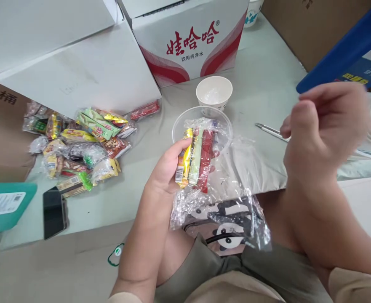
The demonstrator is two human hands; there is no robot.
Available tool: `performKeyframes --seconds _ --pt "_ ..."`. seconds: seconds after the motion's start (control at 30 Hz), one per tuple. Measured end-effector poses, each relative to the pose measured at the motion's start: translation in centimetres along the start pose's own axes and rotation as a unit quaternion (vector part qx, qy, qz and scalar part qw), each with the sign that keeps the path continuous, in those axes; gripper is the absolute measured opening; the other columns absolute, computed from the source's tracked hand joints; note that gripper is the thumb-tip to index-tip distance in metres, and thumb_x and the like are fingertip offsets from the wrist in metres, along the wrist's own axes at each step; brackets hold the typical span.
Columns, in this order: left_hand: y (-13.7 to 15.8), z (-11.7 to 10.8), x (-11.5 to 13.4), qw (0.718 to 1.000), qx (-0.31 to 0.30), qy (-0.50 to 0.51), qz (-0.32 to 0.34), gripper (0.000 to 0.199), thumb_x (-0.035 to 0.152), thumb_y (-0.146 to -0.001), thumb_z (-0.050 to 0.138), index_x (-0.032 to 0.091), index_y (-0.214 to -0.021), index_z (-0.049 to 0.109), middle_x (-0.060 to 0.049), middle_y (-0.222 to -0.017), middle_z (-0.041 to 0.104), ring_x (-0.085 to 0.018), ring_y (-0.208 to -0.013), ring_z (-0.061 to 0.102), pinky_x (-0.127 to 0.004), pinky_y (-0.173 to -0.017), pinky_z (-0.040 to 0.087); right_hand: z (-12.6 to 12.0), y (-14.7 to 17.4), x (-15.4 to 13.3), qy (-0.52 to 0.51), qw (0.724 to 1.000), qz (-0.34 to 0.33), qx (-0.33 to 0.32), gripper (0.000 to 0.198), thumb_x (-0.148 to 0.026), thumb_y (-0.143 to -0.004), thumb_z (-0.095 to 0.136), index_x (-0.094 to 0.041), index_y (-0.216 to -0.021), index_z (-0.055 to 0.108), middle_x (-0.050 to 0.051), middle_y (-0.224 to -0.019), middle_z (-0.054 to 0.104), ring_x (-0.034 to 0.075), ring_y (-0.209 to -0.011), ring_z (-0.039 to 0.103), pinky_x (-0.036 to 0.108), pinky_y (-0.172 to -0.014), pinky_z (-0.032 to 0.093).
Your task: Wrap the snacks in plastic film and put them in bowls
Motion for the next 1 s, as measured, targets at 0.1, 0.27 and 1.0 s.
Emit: performKeyframes --seconds 0.1,0.27,1.0 --pt "-0.2 0.0 -0.4 0.999 0.002 -0.028 0.021 0.044 0.034 -0.095 0.055 0.012 -0.132 0.065 -0.007 -0.085 0.081 -0.023 -0.075 0.079 -0.031 -0.066 0.065 0.5 0.2 -0.3 0.005 1.0 -0.006 -0.002 0.033 -0.051 -0.088 0.071 -0.022 -0.105 0.073 0.003 -0.075 0.072 0.02 -0.072 0.07 0.031 -0.061 0.055" --pt "0.3 0.0 -0.4 0.992 -0.074 -0.1 0.006 0.037 0.028 -0.091 0.06 0.01 -0.123 0.065 -0.008 -0.076 0.079 -0.021 -0.055 0.075 -0.028 -0.054 0.061 0.6 0.5 -0.3 0.016 1.0 -0.02 0.004 0.023 -0.044 -0.084 0.075 -0.022 -0.084 0.072 -0.001 -0.061 0.064 0.015 -0.058 0.06 0.028 -0.055 0.048" --pt "-2.3 0.6 -2.0 0.99 0.05 0.002 0.133 0.043 0.053 -0.097 0.059 0.019 -0.119 0.071 -0.007 -0.094 0.08 -0.025 -0.094 0.079 -0.036 -0.084 0.063 3.8 2.4 -0.2 0.223 0.961 -0.136 -0.091 0.021 -0.023 -0.089 0.061 -0.021 -0.107 0.072 0.006 -0.089 0.072 0.018 -0.071 0.066 0.034 -0.067 0.052"
Point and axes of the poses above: each hand's wrist, its own y-axis away from the middle knuckle, its own z-axis out of the palm, x = y × z, the point moved 1 cm from there along -y, towards the middle knuckle
